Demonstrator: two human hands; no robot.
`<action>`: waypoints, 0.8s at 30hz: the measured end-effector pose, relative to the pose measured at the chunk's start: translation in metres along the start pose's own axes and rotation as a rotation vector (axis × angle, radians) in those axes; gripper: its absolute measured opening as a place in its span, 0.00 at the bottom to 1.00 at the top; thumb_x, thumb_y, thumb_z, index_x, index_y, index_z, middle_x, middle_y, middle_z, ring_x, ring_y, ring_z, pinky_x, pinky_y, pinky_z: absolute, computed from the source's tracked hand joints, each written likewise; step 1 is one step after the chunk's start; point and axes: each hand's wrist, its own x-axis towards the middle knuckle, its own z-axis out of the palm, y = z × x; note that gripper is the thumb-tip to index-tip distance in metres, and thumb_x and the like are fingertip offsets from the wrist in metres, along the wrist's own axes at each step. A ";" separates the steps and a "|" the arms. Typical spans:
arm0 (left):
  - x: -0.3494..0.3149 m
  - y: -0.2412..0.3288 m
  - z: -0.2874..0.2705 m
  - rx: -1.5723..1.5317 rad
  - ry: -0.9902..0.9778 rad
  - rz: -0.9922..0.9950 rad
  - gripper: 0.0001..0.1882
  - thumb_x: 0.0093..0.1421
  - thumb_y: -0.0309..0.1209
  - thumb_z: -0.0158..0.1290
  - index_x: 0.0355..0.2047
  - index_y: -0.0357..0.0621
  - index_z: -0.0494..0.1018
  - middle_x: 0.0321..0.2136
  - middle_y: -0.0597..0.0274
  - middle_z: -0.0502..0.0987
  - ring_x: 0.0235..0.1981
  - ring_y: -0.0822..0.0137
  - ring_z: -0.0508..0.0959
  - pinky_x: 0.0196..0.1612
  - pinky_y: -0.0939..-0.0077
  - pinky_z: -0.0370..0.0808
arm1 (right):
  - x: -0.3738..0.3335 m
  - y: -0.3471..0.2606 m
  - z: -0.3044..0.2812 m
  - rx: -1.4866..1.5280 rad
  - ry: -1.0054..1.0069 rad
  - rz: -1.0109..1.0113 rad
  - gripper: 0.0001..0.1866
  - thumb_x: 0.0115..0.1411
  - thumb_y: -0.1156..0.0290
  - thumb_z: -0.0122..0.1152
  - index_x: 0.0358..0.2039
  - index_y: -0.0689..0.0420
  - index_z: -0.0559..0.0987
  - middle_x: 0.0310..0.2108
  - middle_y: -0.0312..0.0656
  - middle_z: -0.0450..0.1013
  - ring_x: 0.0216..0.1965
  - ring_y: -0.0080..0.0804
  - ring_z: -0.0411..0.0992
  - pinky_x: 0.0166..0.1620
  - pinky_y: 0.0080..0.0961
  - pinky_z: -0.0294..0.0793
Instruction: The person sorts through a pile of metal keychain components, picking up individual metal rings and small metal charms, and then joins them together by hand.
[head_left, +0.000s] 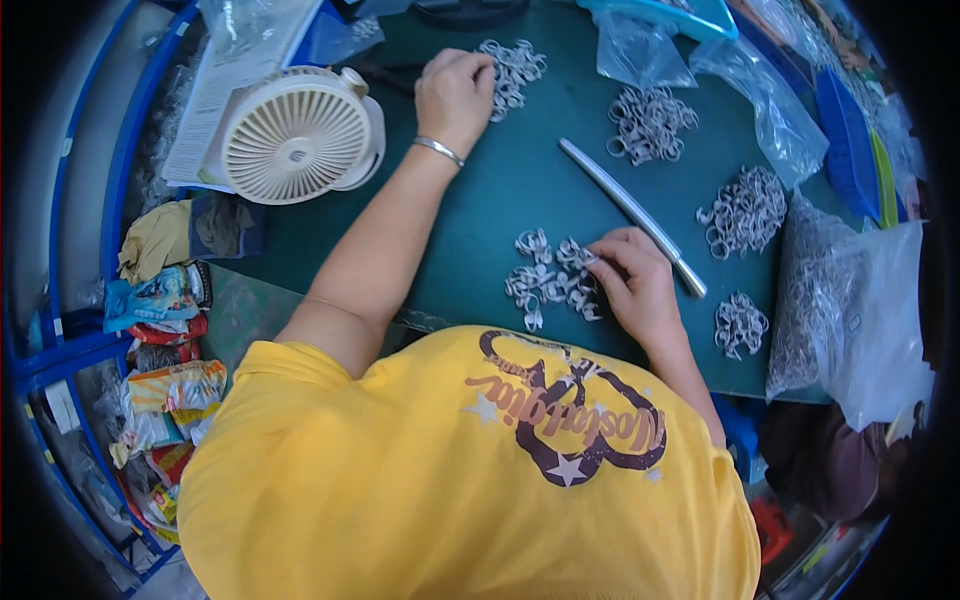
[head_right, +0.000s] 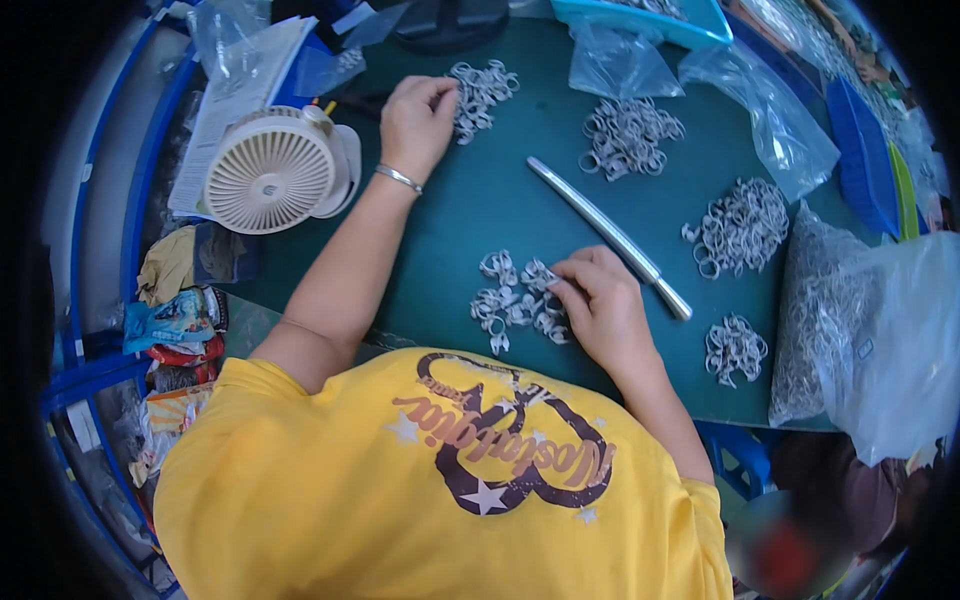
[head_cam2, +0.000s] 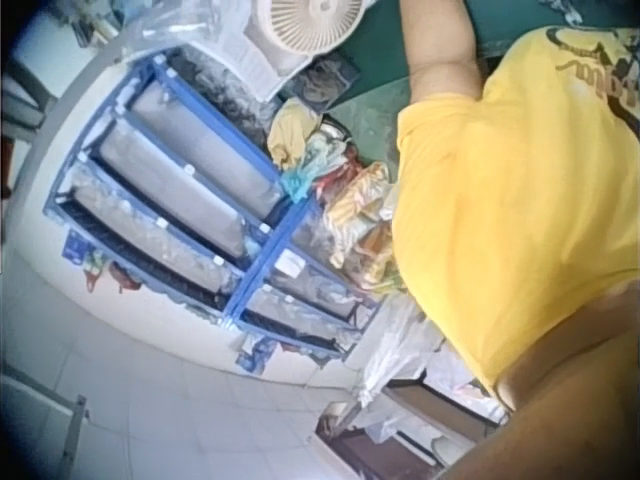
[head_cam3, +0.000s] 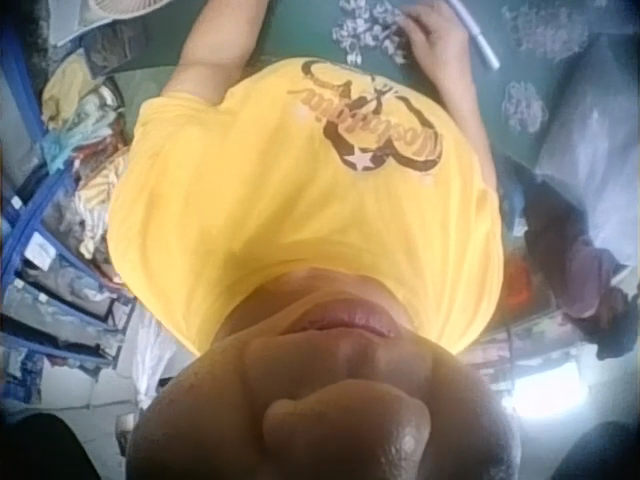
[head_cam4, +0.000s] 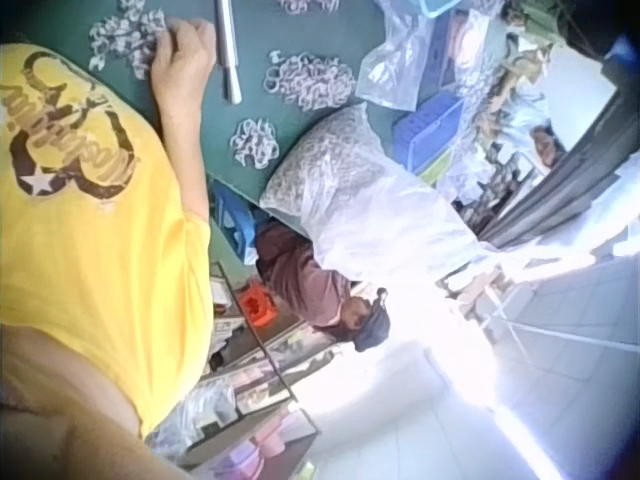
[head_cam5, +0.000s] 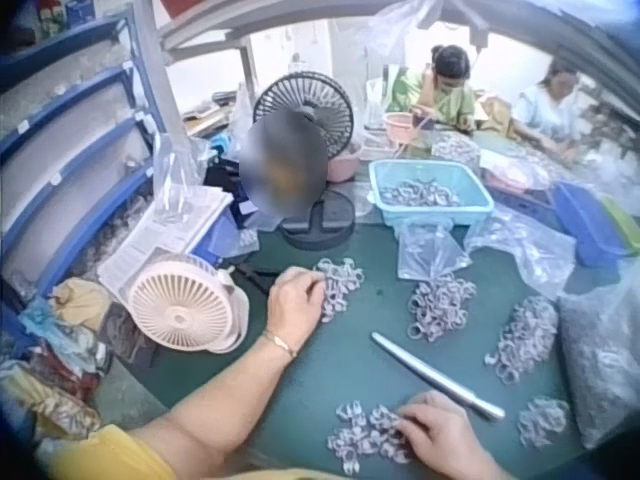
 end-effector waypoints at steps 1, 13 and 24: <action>-0.001 -0.004 0.000 0.012 0.004 0.025 0.06 0.53 0.27 0.58 0.32 0.40 0.80 0.31 0.56 0.77 0.28 0.60 0.77 0.34 0.71 0.75 | 0.000 0.003 0.000 0.018 0.013 -0.010 0.06 0.51 0.80 0.64 0.30 0.66 0.78 0.31 0.46 0.72 0.31 0.40 0.73 0.35 0.27 0.72; -0.048 0.078 -0.058 -0.662 -0.617 0.009 0.14 0.48 0.28 0.65 0.37 0.41 0.78 0.32 0.63 0.76 0.26 0.75 0.73 0.28 0.85 0.70 | 0.000 0.001 -0.008 0.051 0.097 0.138 0.04 0.55 0.78 0.62 0.32 0.64 0.80 0.27 0.42 0.76 0.28 0.29 0.76 0.32 0.21 0.75; -0.073 0.109 -0.069 -0.786 -0.738 -0.047 0.12 0.50 0.24 0.63 0.35 0.36 0.77 0.31 0.59 0.78 0.29 0.71 0.79 0.33 0.82 0.76 | -0.011 0.005 0.005 0.840 0.087 0.357 0.08 0.58 0.81 0.60 0.39 0.65 0.76 0.32 0.39 0.75 0.31 0.20 0.74 0.34 0.14 0.75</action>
